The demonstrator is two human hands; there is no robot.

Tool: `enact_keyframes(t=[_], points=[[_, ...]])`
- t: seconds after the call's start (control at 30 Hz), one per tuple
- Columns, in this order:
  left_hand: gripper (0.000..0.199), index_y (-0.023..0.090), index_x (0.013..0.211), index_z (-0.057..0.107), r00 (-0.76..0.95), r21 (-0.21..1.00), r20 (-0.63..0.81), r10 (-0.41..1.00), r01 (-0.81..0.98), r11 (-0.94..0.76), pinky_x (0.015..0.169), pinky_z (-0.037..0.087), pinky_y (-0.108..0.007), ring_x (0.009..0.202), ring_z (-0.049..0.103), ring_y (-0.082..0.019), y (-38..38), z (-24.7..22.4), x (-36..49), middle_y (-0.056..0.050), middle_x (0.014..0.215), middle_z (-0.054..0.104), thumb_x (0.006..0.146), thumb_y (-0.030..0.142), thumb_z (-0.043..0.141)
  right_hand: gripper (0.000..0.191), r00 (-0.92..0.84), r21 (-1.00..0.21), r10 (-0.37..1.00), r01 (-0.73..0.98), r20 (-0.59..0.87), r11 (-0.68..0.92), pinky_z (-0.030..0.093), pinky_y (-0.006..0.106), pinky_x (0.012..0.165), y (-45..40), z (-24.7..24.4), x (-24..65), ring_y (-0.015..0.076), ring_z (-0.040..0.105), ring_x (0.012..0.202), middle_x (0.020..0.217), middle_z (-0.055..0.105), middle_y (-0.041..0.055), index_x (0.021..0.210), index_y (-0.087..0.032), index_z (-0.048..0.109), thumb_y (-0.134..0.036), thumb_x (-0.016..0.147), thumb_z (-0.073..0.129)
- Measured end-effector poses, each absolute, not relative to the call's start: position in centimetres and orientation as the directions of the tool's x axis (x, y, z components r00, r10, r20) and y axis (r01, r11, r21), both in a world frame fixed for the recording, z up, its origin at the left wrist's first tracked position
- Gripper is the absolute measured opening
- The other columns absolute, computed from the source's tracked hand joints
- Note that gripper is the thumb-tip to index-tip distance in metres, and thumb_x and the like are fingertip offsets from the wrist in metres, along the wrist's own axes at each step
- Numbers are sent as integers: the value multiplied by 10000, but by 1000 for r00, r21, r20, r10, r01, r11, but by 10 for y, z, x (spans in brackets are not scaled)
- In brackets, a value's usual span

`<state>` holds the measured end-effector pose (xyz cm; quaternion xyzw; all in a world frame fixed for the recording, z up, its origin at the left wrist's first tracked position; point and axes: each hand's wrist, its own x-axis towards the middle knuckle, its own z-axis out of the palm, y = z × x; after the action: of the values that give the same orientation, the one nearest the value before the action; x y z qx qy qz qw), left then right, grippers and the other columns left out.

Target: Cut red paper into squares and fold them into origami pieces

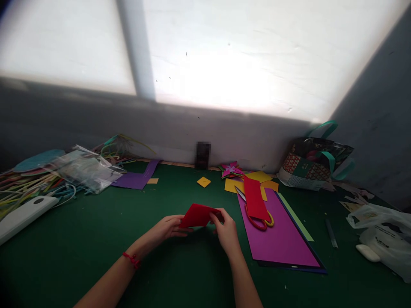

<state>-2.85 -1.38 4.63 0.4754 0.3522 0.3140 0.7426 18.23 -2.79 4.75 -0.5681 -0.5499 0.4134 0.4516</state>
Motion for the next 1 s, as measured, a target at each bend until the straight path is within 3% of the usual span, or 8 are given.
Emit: enact_keyframes(t=[0.23,0.33,0.43,0.53,0.63,0.73,0.83,1.0], points=[[396,190,1147,554,332,988,4,943,-149,48,953,388,-336,1187,417,-237,-10,27,-15,-63,1296,466,751,207,544,401,89,-998,995,-39,38,42,512,290,576,-36,49,173,257,534,949,1122,538,101,1045,-191,571,-456,752,505],[332,204,1097,590,237,987,87,968,-155,-51,929,407,-343,1217,373,-247,-3,16,-15,-49,1323,435,776,227,507,440,38,-985,999,-169,-20,-14,506,270,524,-34,46,171,252,530,947,1160,507,100,1076,-187,570,-485,790,417],[342,199,1104,584,201,985,76,977,-165,-43,959,377,-345,1205,390,-236,2,9,-17,-52,1279,487,776,209,488,499,83,-990,996,-134,-43,-32,456,231,410,-30,39,169,203,564,758,995,561,90,1108,-187,539,-533,759,454],[404,180,1146,546,223,967,17,975,-252,41,946,390,-333,1184,420,-229,5,8,-17,-67,1263,501,747,178,485,576,167,-998,986,-58,-13,-3,356,214,328,-24,32,169,107,456,460,808,570,37,1172,-201,464,-544,715,526],[392,153,1116,561,271,939,-19,962,-325,110,908,418,-329,1140,467,-236,6,10,-18,-88,1234,524,740,182,457,570,180,-999,984,-40,-11,-3,309,219,325,-19,27,170,81,387,392,785,567,27,1135,-198,476,-577,711,511],[382,125,1098,565,289,945,-64,955,-289,151,820,468,-325,1030,550,-244,6,11,-18,-113,1141,584,800,314,418,539,174,-1000,985,-14,-5,-3,308,228,346,-17,24,169,90,388,402,779,573,39,1083,-189,508,-590,722,487],[530,144,1205,461,283,964,-145,948,-176,200,607,514,-287,827,630,-226,5,10,-16,-109,981,645,795,479,445,515,161,-1000,987,3,6,5,278,231,336,-16,22,165,89,360,390,784,581,55,1060,-186,517,-584,736,469],[546,136,1132,490,344,984,-153,927,-39,177,302,337,-189,352,548,-103,5,5,-13,-68,732,653,788,553,406,458,198,-999,980,44,36,27,294,236,327,-16,21,164,102,397,408,882,585,73,1050,-194,510,-556,786,415]])
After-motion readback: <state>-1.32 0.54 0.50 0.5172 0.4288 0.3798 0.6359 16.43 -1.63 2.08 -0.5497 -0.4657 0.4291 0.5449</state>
